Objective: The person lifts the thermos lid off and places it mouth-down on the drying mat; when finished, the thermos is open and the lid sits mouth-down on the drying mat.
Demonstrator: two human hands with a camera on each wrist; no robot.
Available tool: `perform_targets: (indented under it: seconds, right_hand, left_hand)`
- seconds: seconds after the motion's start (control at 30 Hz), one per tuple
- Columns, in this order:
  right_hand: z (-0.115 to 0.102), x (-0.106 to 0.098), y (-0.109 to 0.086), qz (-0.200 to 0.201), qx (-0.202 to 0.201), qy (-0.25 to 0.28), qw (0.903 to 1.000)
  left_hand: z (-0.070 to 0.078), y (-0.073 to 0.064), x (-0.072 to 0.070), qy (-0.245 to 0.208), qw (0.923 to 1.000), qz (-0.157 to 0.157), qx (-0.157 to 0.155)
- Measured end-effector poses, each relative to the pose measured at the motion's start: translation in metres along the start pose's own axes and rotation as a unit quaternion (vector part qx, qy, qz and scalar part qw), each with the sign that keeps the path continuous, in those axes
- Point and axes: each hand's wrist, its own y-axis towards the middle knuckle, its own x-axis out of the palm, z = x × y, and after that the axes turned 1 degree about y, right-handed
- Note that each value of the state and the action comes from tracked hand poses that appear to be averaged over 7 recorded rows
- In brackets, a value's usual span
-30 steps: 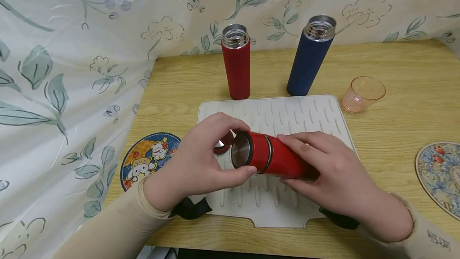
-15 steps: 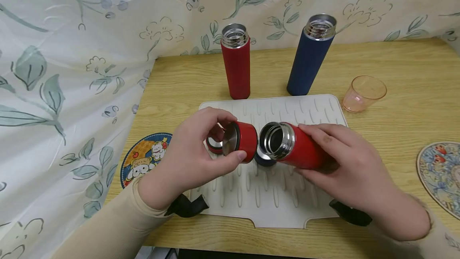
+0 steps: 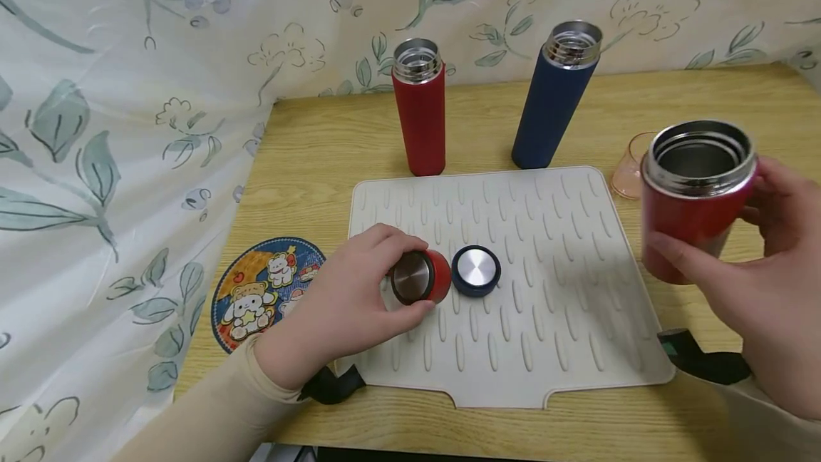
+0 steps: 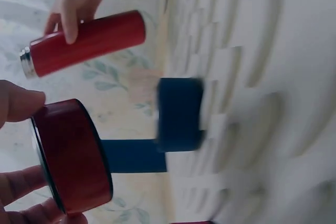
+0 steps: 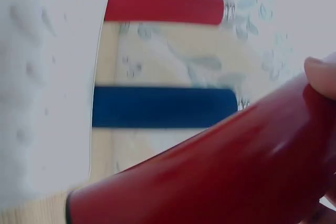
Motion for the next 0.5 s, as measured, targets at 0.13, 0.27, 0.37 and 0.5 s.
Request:
perform_targets:
  seconds: [0.13, 0.27, 0.37, 0.5]
  right_hand:
    - [0.009, -0.004, 0.009, 0.058, 0.112, 0.008, 0.9919]
    - [0.014, -0.007, 0.017, 0.081, 0.236, 0.006, 0.9683]
    - [0.019, -0.007, 0.022, 0.091, 0.25, 0.021, 0.9638]
    - [0.025, -0.006, 0.022, 0.083, 0.251, 0.028, 0.9641]
  left_hand:
    - [-0.005, -0.004, 0.012, 0.049, 0.9987, -0.008, 0.009]
    - [-0.007, -0.009, 0.021, 0.088, 0.9957, -0.027, 0.011]
    - [-0.008, -0.011, 0.027, 0.111, 0.9931, -0.034, 0.019]
    - [-0.01, -0.015, 0.033, 0.132, 0.9902, -0.038, 0.024]
